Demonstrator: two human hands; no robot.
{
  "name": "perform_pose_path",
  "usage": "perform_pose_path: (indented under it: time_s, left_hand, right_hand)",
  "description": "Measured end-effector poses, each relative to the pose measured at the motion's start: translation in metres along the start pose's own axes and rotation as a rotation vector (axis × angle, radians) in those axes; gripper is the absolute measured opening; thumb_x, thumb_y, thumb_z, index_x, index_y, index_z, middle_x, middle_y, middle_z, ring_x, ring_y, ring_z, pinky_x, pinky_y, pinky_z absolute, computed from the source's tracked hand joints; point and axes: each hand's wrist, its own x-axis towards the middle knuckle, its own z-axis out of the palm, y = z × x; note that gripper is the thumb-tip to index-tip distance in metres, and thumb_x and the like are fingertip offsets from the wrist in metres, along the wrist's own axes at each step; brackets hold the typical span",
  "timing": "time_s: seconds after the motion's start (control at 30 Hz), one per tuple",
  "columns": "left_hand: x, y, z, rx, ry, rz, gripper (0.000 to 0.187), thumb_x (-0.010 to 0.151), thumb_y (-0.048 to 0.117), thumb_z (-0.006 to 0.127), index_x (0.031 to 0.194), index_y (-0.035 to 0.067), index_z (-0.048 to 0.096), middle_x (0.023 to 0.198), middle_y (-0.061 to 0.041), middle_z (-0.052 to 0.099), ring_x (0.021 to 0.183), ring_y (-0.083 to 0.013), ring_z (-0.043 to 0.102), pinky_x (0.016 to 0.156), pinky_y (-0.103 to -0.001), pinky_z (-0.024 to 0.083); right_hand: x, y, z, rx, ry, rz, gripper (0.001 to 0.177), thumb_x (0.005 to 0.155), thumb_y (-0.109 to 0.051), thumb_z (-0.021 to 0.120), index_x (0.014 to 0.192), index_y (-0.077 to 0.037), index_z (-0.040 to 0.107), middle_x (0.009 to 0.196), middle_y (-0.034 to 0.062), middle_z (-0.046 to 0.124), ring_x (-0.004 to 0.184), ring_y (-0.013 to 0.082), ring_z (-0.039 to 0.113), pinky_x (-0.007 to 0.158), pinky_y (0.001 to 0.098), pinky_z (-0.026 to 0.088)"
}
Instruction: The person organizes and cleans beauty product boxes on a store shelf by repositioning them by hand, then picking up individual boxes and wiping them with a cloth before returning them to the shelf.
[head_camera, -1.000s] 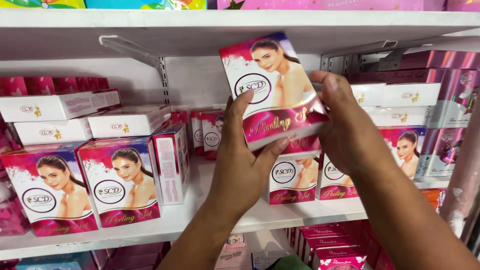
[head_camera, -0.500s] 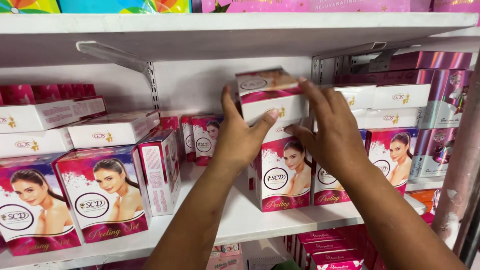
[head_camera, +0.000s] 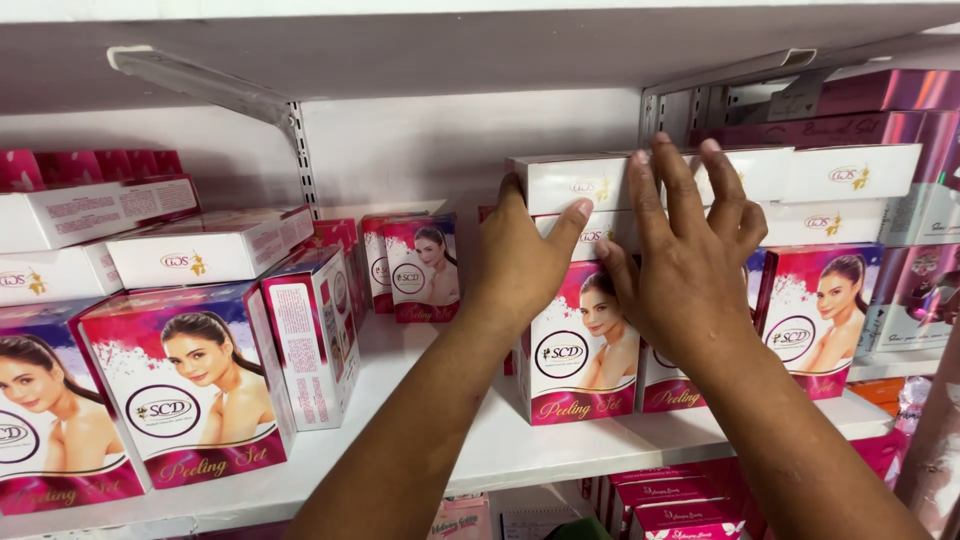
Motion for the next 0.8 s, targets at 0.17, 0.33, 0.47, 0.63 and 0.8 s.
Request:
perform_pose_path:
  time_s: [0.17, 0.33, 0.47, 0.63, 0.8]
  left_hand:
    - [0.026, -0.035, -0.026, -0.01, -0.006, 0.026, 0.056, 0.096, 0.052, 0.059, 0.122, 0.003, 0.067, 0.111, -0.021, 0.076, 0.107, -0.0384, 0.072, 0.092, -0.044, 0.054]
    - [0.051, -0.12, -0.038, 0.507, 0.156, 0.038, 0.039, 0.1, 0.027, 0.058, 0.13, 0.003, 0.065, 0.12, -0.021, 0.07, 0.115, -0.0363, 0.069, 0.102, -0.046, 0.056]
    - [0.049, -0.087, -0.043, 0.769, -0.246, -0.411, 0.062, 0.089, 0.025, 0.07, 0.143, 0.004, 0.049, 0.148, -0.025, 0.044, 0.136, -0.0438, 0.047, 0.105, -0.05, 0.049]
    - [0.075, -0.168, -0.021, 1.061, -0.187, -0.128, 0.08, 0.088, 0.024, 0.071, 0.154, 0.007, 0.03, 0.16, -0.022, 0.024, 0.147, -0.0519, 0.014, 0.113, -0.067, 0.023]
    - [0.063, -0.156, -0.031, 1.062, -0.239, -0.116, 0.086, 0.083, 0.03, 0.074, 0.155, 0.011, 0.031, 0.157, -0.019, 0.03, 0.146, -0.0469, 0.018, 0.114, -0.067, 0.02]
  right_hand:
    - [-0.009, -0.021, 0.006, 0.101, -0.002, 0.11, 0.083, 0.093, -0.039, 0.069, 0.159, 0.0, 0.035, 0.172, 0.0214, 0.018, 0.158, 0.0462, 0.004, 0.117, 0.0719, 0.011]
    - [-0.033, -0.069, 0.02, 0.206, 0.102, -0.05, 0.082, 0.099, -0.04, 0.068, 0.164, -0.012, 0.029, 0.17, 0.0256, 0.009, 0.156, 0.0481, -0.005, 0.117, 0.0701, -0.013]
    - [-0.062, -0.107, 0.033, 0.191, 0.07, -0.148, 0.074, 0.098, -0.033, 0.068, 0.163, -0.018, 0.035, 0.171, 0.0214, 0.016, 0.158, 0.0442, 0.0, 0.118, 0.0667, -0.014]
    - [-0.076, -0.12, 0.041, 0.208, -0.014, -0.22, 0.061, 0.098, -0.032, 0.064, 0.157, -0.025, 0.048, 0.169, 0.0166, 0.021, 0.157, 0.0398, 0.002, 0.115, 0.0655, -0.013]
    - [-0.078, -0.119, 0.044, 0.284, -0.052, -0.177, 0.061, 0.095, -0.035, 0.064, 0.153, -0.026, 0.049, 0.168, 0.0172, 0.02, 0.156, 0.0422, 0.001, 0.116, 0.0681, -0.01]
